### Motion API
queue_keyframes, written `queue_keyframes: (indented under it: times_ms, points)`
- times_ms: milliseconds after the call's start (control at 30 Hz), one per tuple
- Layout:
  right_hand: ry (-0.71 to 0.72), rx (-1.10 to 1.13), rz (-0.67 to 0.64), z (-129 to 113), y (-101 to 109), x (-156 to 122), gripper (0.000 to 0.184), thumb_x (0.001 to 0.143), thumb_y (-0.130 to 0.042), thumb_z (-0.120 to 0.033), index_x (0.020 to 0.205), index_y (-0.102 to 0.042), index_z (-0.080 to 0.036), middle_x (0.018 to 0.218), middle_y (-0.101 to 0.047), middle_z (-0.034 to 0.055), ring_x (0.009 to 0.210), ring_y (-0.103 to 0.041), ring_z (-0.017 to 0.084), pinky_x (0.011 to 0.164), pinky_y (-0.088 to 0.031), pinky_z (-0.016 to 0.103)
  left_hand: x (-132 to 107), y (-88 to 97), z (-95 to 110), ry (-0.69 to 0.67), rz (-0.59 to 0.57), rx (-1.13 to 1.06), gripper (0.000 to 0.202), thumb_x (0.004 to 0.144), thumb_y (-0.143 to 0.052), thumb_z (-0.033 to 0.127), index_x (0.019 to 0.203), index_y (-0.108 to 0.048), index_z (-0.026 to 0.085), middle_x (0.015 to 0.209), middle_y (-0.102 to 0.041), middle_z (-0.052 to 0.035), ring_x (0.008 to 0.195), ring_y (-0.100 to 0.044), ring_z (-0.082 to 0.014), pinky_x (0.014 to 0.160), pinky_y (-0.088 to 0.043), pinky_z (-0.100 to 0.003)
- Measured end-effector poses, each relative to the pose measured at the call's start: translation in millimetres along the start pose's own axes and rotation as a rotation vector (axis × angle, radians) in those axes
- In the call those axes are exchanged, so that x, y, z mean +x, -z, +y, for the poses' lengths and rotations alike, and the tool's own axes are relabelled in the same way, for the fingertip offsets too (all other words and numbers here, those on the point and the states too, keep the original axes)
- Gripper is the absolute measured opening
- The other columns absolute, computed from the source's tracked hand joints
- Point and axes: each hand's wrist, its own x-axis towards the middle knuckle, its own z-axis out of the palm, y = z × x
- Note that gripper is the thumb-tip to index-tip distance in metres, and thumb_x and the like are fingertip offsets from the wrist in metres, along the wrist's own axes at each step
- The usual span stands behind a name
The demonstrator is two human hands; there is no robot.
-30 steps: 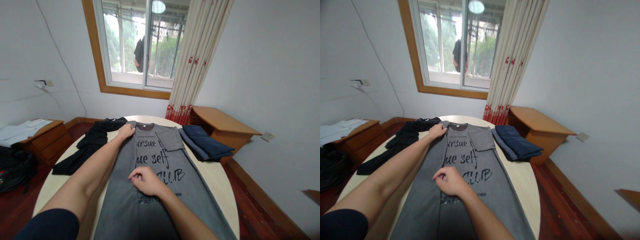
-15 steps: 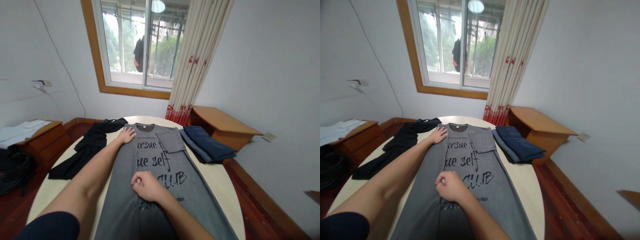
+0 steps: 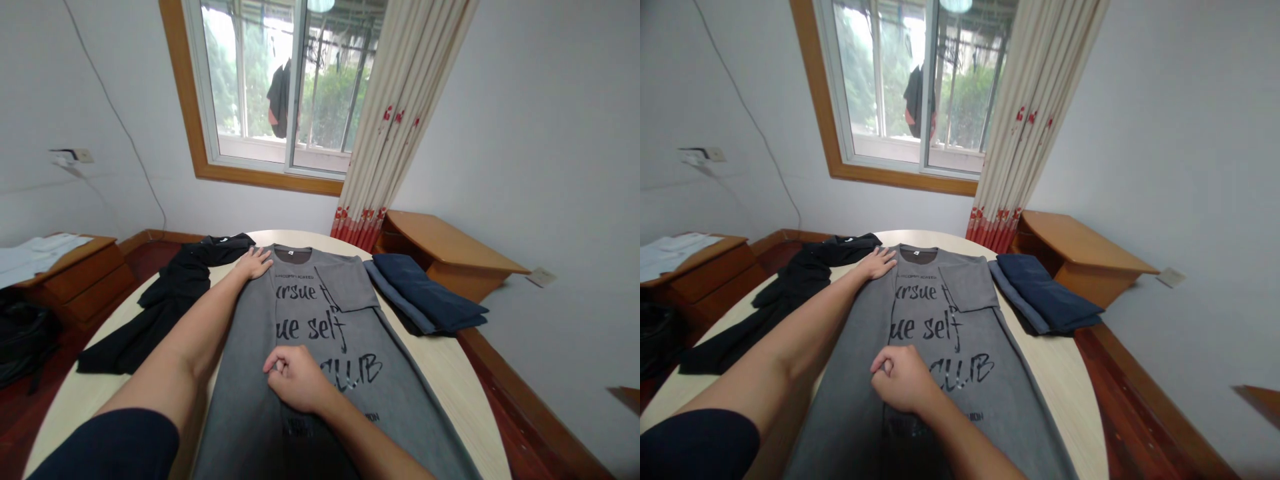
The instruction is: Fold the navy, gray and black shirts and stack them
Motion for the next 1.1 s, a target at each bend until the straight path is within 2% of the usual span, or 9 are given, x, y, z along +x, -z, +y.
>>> queue_keyframes:
  times_ms: [333, 467, 567, 633, 733, 833, 933, 1100]
  points:
    - [-0.041, 0.041, -0.052, 0.0, 10.7, 24.0, 0.020, 0.069, -0.055, -0.004, 0.079, -0.066, -0.017, 0.051, -0.047, -0.0090, 0.047, -0.041, 0.007, 0.052, -0.031, 0.019, 27.3, -3.7, -6.9, 0.000, 0.001, -0.030, 0.065, 0.101, -0.018, 0.055, 0.158, -0.026, 0.023, 0.165, -0.016, -0.0096, 0.150, -0.010, -0.0402, 0.118, -0.019, -0.054]
    - [-0.007, 0.068, -0.060, -3.9, 12.9, 20.6, 0.019, 0.071, -0.055, -0.003, 0.082, -0.067, -0.015, 0.053, -0.048, -0.0084, 0.048, -0.041, 0.007, 0.050, -0.030, 0.019, 23.6, -1.4, -6.7, -0.005, 0.010, -0.033, 0.066, 0.101, -0.015, 0.054, 0.158, -0.025, 0.020, 0.165, -0.016, -0.0108, 0.150, -0.011, -0.0390, 0.118, -0.018, -0.054]
    - [0.034, 0.082, -0.037, -2.0, 11.2, 16.7, 0.019, 0.071, -0.056, -0.003, 0.082, -0.068, -0.014, 0.053, -0.046, -0.0084, 0.049, -0.039, 0.007, 0.049, -0.028, 0.019, 9.8, 7.5, -5.8, -0.023, -0.006, -0.040, 0.066, 0.103, -0.008, 0.048, 0.155, -0.031, 0.016, 0.163, -0.021, -0.0129, 0.150, -0.017, -0.0352, 0.117, -0.022, -0.052]
    - [0.069, 0.082, -0.023, 1.1, 9.6, 15.5, 0.019, 0.072, -0.057, -0.003, 0.082, -0.068, -0.014, 0.054, -0.046, -0.0081, 0.050, -0.039, 0.007, 0.050, -0.028, 0.019, -8.4, 13.8, -3.0, -0.045, -0.007, -0.037, 0.065, 0.103, -0.008, 0.045, 0.153, -0.035, 0.013, 0.162, -0.023, -0.0148, 0.150, -0.020, -0.0331, 0.117, -0.023, -0.051]
    - [0.124, 0.060, -0.010, 5.5, 7.9, 15.3, 0.018, 0.073, -0.059, -0.006, 0.085, -0.070, -0.014, 0.056, -0.047, -0.0074, 0.052, -0.039, 0.007, 0.052, -0.030, 0.019, -51.6, 16.4, 6.9, -0.093, 0.011, -0.021, 0.065, 0.102, -0.017, 0.048, 0.153, -0.034, 0.011, 0.163, -0.018, -0.0153, 0.151, -0.015, -0.0330, 0.118, -0.020, -0.052]
    - [0.175, 0.035, 0.017, 8.8, 6.1, 12.9, 0.019, 0.076, -0.062, -0.012, 0.093, -0.070, -0.014, 0.060, -0.049, -0.0069, 0.053, -0.039, 0.008, 0.054, -0.031, 0.020, -107.2, 9.3, 21.7, -0.174, 0.024, 0.005, 0.064, 0.101, -0.024, 0.049, 0.153, -0.033, 0.012, 0.163, -0.019, -0.0135, 0.151, -0.013, -0.0299, 0.120, -0.015, -0.049]
    - [0.216, 0.036, 0.065, 12.6, 3.6, 6.5, 0.022, 0.080, -0.062, -0.018, 0.100, -0.069, -0.014, 0.064, -0.052, -0.0061, 0.055, -0.040, 0.008, 0.056, -0.033, 0.020, -162.8, -1.0, 34.7, -0.253, 0.053, 0.033, 0.065, 0.101, -0.025, 0.048, 0.153, -0.033, 0.010, 0.161, -0.024, -0.0152, 0.151, -0.017, -0.0299, 0.121, -0.015, -0.048]
    - [0.206, 0.048, 0.178, 17.5, 0.9, -9.0, 0.023, 0.084, -0.058, -0.022, 0.103, -0.066, -0.013, 0.062, -0.052, -0.0055, 0.056, -0.044, 0.009, 0.058, -0.036, 0.021, -240.8, -8.3, 50.2, -0.282, 0.057, -0.015, 0.065, 0.101, -0.025, 0.050, 0.154, -0.032, 0.012, 0.162, -0.023, -0.0143, 0.151, -0.017, -0.0296, 0.120, -0.018, -0.049]
